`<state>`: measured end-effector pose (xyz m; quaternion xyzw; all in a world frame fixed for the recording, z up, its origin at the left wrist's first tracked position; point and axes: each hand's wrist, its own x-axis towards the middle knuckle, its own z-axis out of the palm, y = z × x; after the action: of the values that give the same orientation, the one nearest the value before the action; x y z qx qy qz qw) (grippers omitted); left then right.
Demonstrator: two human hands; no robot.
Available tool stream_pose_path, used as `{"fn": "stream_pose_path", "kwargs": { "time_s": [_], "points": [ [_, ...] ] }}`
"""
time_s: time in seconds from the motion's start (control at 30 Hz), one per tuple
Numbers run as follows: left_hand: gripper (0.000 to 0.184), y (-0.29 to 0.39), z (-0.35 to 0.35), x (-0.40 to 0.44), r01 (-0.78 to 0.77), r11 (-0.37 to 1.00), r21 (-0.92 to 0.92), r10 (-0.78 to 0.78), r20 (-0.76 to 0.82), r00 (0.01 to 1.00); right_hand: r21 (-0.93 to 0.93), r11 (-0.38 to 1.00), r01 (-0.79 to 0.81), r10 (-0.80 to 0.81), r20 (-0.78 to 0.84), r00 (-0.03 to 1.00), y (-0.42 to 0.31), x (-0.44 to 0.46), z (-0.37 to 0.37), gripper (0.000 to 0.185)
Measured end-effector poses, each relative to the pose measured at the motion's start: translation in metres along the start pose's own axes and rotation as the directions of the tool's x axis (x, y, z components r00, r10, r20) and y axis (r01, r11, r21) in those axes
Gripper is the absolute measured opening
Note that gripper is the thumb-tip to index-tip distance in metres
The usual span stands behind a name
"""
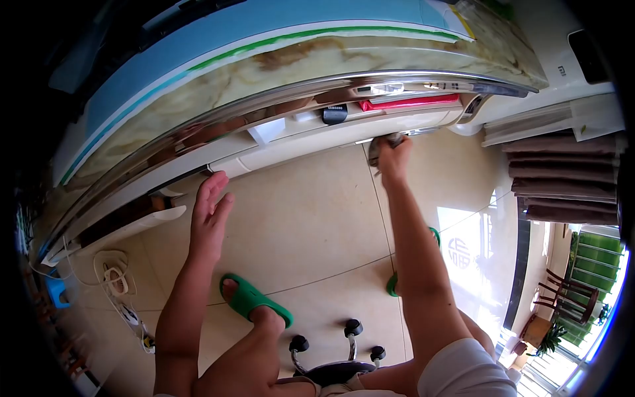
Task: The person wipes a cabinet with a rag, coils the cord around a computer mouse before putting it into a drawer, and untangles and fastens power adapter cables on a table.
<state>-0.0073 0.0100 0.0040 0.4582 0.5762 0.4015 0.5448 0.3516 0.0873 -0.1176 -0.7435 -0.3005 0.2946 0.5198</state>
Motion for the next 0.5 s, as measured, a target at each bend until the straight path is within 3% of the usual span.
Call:
{"fn": "stream_pose_path", "kwargs": {
  "time_s": [0.03,0.1,0.13,0.17,0.2,0.23,0.27,0.33,0.5],
  "points": [
    [0.042,0.0,0.0,0.0,0.008,1.0,-0.014,-0.008,-0.002,1.0,-0.052,0.998,-0.046,0.043,-0.046,0.998,-0.009,0.015,-0.016,0.035],
    [0.042,-0.001,0.0,0.0,0.017,1.0,-0.023,-0.017,0.0,1.0,0.089,0.995,-0.048,0.056,-0.085,0.995,-0.01,0.041,-0.027,0.007],
    [0.043,-0.003,0.002,0.0,0.012,1.0,-0.021,-0.012,-0.004,1.0,0.125,0.989,-0.082,0.091,-0.069,0.993,-0.01,0.041,-0.028,0.003],
    [0.043,-0.003,0.005,0.002,0.006,1.0,-0.022,-0.006,-0.008,1.0,0.159,0.981,-0.112,0.122,-0.053,0.991,-0.009,0.038,-0.024,0.006],
    [0.043,-0.003,0.009,0.002,0.0,1.0,-0.024,0.0,-0.003,1.0,0.195,0.978,-0.077,0.111,-0.174,0.979,-0.004,0.027,-0.006,0.008],
    [0.044,-0.002,0.012,0.002,0.008,1.0,-0.006,-0.008,-0.013,1.0,0.194,0.977,-0.089,0.124,-0.177,0.976,-0.01,0.007,0.013,0.011],
    [0.044,-0.001,0.015,0.002,0.017,1.0,0.014,-0.017,-0.025,1.0,0.102,0.983,-0.151,0.159,-0.081,0.984,0.005,-0.01,0.034,0.033],
    [0.044,0.0,0.021,0.002,0.017,0.999,0.03,-0.016,-0.032,0.999,0.072,0.977,-0.201,0.195,0.089,0.977,-0.012,-0.062,0.066,0.039],
    [0.044,0.002,0.018,0.002,0.035,0.999,-0.002,-0.035,-0.048,0.998,0.12,0.97,-0.21,0.194,0.134,0.972,0.005,-0.055,0.047,0.045]
  ]
}}
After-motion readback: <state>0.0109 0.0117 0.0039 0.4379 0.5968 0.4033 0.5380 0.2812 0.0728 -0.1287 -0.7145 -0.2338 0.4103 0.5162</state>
